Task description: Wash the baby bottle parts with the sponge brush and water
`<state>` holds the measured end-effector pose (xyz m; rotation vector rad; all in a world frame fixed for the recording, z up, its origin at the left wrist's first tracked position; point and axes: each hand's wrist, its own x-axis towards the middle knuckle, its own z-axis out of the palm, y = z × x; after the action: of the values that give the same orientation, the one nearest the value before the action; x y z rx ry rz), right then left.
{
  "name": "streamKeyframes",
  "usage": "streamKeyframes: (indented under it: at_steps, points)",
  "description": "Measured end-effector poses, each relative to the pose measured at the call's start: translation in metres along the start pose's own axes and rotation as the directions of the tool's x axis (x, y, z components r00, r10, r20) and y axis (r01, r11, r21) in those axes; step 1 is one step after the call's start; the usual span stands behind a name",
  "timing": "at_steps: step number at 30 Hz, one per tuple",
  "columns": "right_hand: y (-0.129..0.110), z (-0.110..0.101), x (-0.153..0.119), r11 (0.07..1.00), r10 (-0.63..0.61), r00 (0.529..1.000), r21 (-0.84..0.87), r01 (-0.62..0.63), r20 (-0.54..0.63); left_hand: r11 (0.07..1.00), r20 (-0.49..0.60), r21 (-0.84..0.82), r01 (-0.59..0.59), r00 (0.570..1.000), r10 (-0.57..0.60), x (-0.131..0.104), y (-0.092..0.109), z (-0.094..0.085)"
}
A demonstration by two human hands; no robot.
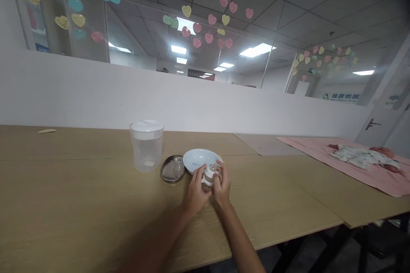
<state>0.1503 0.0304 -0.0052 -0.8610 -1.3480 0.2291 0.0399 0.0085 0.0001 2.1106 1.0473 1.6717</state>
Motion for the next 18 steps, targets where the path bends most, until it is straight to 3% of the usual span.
streamKeyframes:
  at_steps: [8,18]
  points:
    - [-0.0059,0.0017,0.0010,0.997,-0.052,0.999,-0.058,0.051,-0.009,0.999,0.032,-0.009,0.032,0.999,-0.031,0.0007,-0.0079,0.0026]
    - [-0.0044,0.0071,-0.0036,0.989,-0.048,0.995,0.136,0.059,-0.087,0.997,0.067,-0.019,0.073,0.995,-0.072,0.0002,-0.0047,0.0015]
